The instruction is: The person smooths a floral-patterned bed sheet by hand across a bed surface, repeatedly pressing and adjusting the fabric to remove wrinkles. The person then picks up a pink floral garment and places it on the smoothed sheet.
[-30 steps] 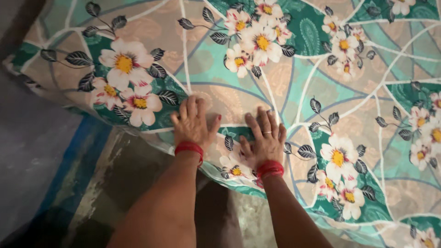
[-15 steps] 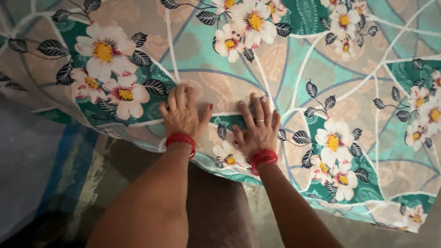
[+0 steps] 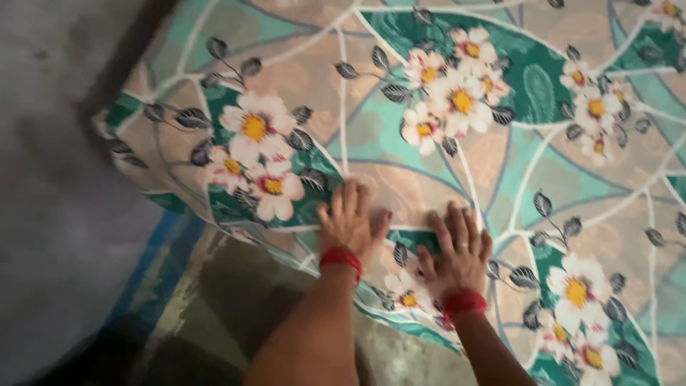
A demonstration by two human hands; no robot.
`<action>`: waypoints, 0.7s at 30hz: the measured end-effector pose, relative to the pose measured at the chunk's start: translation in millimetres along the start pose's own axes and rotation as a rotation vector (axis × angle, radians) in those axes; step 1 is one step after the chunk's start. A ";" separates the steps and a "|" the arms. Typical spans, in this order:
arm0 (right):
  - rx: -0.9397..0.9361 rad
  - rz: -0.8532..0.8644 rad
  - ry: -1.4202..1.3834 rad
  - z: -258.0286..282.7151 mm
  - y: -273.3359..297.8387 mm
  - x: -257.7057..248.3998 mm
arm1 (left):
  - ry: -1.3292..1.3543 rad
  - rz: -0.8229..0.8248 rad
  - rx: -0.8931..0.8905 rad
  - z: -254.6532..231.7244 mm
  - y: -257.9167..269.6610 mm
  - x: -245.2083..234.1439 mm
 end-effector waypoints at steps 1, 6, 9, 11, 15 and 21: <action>-0.006 -0.009 -0.012 -0.4 -0.1 0.1 | 0.012 0.012 0.000 1.5 1.5 3.2; 0.165 -0.110 0.011 34.9 -59.4 19.3 | 0.034 -0.081 0.011 3.5 4.0 26.4; -0.009 -0.233 -0.121 114.7 -130.8 37.3 | 0.092 -0.100 0.100 8.7 -1.3 23.3; -0.076 -0.099 -0.243 172.3 -165.8 48.3 | 0.232 0.188 0.021 19.4 8.2 12.4; -0.036 -0.086 -0.297 248.2 -194.2 74.5 | 0.471 -0.563 0.145 90.5 21.8 -28.8; 0.100 -0.006 -0.048 280.1 -187.7 86.8 | -0.080 -0.798 -0.425 342.6 -23.0 -64.7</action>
Point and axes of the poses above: each hand's wrist, its own y-axis away from the middle knuckle, its own x-axis out of the palm, z = x × y, the point moved 1 cm from there along -y, towards the middle knuckle, and after that the axes turned 10 degrees about x, right-handed, at the moved point
